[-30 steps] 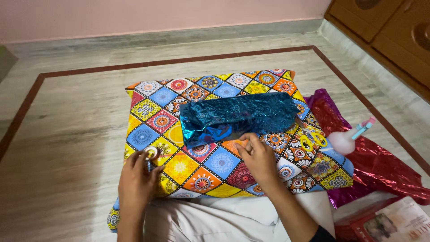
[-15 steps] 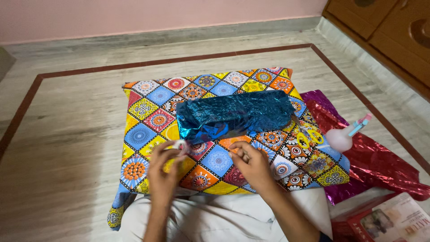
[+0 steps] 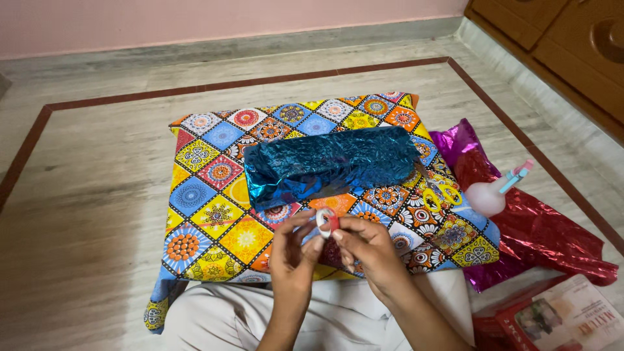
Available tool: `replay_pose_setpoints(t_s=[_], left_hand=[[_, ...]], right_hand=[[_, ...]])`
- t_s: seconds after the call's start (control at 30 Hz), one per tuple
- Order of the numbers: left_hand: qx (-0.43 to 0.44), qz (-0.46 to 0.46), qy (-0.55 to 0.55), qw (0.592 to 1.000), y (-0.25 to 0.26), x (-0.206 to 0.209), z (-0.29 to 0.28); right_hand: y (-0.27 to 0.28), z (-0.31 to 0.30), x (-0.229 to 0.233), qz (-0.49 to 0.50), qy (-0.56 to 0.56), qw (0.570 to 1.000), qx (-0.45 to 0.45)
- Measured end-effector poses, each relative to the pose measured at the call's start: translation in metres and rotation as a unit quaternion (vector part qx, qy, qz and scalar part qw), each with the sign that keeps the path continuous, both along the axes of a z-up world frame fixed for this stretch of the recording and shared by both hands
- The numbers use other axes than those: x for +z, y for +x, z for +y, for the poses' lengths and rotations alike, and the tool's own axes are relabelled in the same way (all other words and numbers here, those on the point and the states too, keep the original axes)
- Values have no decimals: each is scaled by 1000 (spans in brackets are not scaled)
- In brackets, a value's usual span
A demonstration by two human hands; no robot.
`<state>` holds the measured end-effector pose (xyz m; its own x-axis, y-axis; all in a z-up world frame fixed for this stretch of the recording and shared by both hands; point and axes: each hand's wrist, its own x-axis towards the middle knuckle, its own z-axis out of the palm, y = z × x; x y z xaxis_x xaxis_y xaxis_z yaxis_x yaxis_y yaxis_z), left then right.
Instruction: The person wraps a rectangular box with shiny blue wrapping paper. They place the box on the paper, fold the paper around it, and secure the folds with tape. The person uses scissors to cut the tape and adjusts the paper to fit the box.
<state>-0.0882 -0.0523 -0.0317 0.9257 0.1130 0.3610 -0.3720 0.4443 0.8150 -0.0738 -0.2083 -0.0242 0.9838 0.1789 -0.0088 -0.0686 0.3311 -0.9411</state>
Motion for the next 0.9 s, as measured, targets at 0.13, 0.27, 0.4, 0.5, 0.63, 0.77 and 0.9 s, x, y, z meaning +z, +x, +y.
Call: replay_pose_setpoints(t_s=[0.13, 0.27, 0.4, 0.5, 0.63, 0.77, 0.9], left_hand=[[-49, 117, -11, 992, 8, -5, -1], [-104, 244, -14, 964, 13, -1, -8], [8, 97, 131, 987, 5, 12, -12], [73, 25, 198, 977, -2, 25, -12], [107, 19, 245, 963, -9, 40, -14], [139, -28, 297, 944, -13, 49, -12], [158, -103, 349, 918, -15, 53, -6]], right_hand=[[-4, -6, -2, -20, -25, 999, -3], [-6, -10, -3, -29, 13, 999, 14], [-14, -13, -2, -39, 41, 998, 24], [-20, -13, 0, -62, 44, 997, 23], [-21, -11, 7, -86, 53, 995, 19], [-25, -10, 13, -93, 50, 994, 18], [-28, -10, 16, -97, 62, 993, 31]])
